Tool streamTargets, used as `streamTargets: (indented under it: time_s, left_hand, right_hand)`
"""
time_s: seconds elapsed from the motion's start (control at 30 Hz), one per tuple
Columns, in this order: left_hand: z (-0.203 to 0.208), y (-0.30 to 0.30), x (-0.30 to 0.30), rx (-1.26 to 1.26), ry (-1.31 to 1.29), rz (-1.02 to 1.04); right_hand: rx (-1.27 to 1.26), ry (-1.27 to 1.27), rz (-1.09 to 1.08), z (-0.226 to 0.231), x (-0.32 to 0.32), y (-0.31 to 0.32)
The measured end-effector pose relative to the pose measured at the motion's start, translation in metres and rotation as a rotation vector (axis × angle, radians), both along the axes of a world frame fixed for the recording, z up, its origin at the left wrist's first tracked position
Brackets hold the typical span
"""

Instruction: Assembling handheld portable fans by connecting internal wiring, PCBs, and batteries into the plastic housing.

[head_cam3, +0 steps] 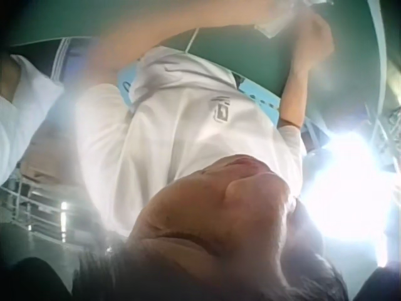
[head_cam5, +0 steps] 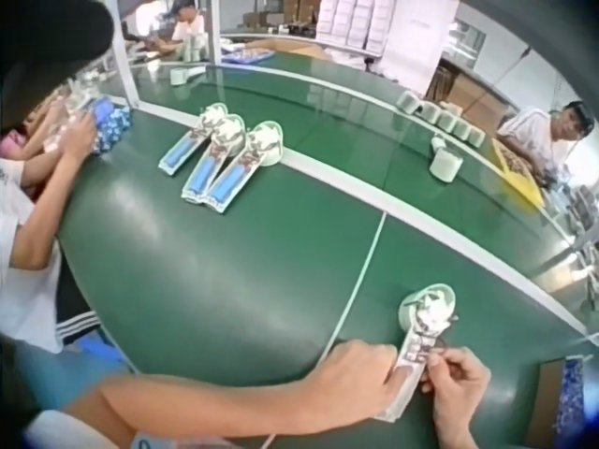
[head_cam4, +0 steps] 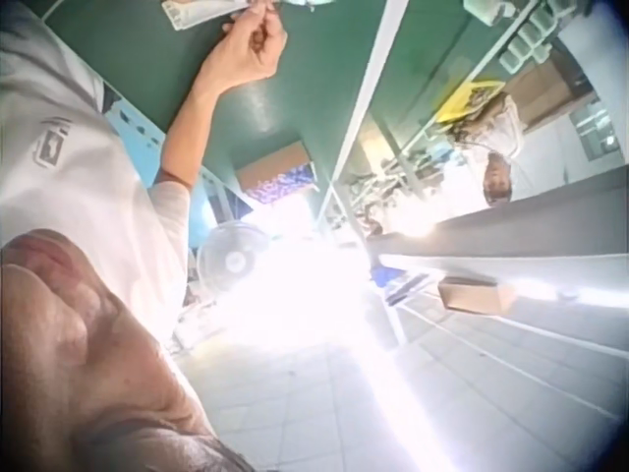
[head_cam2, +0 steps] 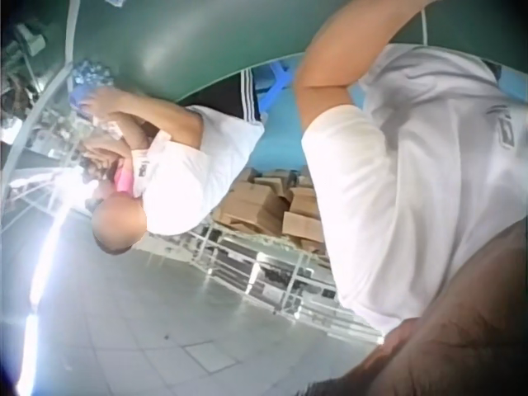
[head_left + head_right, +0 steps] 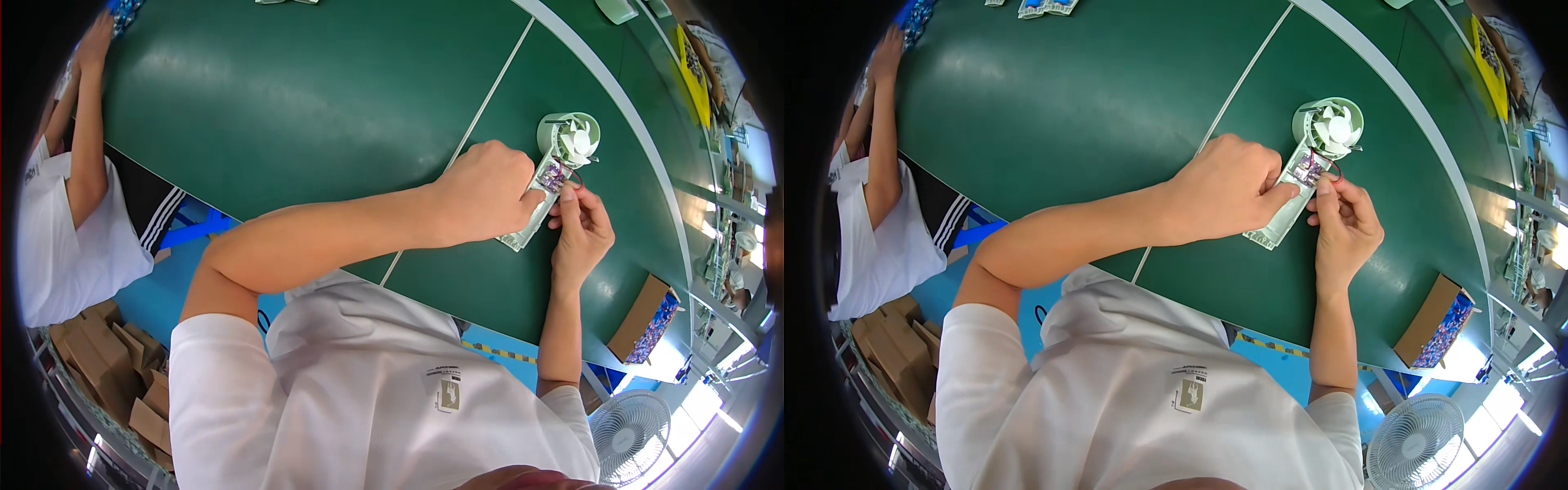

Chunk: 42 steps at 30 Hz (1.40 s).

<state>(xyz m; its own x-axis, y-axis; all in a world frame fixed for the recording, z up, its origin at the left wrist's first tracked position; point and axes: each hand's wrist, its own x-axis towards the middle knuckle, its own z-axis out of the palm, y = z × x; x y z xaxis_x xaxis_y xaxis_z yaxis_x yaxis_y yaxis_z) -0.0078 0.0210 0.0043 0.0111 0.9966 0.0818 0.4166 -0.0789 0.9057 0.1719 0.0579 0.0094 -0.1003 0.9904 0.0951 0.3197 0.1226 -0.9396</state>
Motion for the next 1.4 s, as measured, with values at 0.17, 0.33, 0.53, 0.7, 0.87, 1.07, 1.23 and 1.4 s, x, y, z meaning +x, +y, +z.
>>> streamTargets:
  time_s: [0.17, 0.33, 0.53, 0.7, 0.87, 1.07, 1.23, 1.4]
  left_hand:
    - [-0.001, 0.000, 0.001, -0.018, 0.003, -0.011]
    - [0.008, 0.000, -0.003, -0.075, 0.027, -0.068]
    - [-0.002, -0.001, 0.001, -0.016, 0.029, -0.027]
    - [-0.001, -0.002, 0.002, -0.036, 0.044, -0.031]
    - [-0.006, -0.007, 0.004, -0.062, 0.023, -0.024]
    - [-0.006, -0.009, 0.003, -0.105, 0.025, -0.044]
    - [-0.004, -0.006, -0.004, -0.092, 0.016, -0.037]
    - [0.017, 0.001, -0.002, -0.143, -0.003, -0.051]
  right_hand:
    - [0.028, 0.000, -0.007, -0.003, 0.002, -0.002]
    - [-0.009, -0.064, -0.007, 0.003, 0.002, 0.000]
    - [0.055, -0.295, 0.162, 0.022, 0.001, 0.014]
    - [0.057, -0.492, 0.255, 0.047, -0.005, 0.020]
    - [0.224, -0.701, 0.407, 0.055, -0.014, 0.015]
    - [0.028, -0.579, 0.346, 0.049, -0.007, 0.016]
    - [-0.299, -0.308, 0.245, 0.033, -0.003, 0.017]
    - [-0.431, -0.091, 0.143, 0.046, -0.004, 0.021]
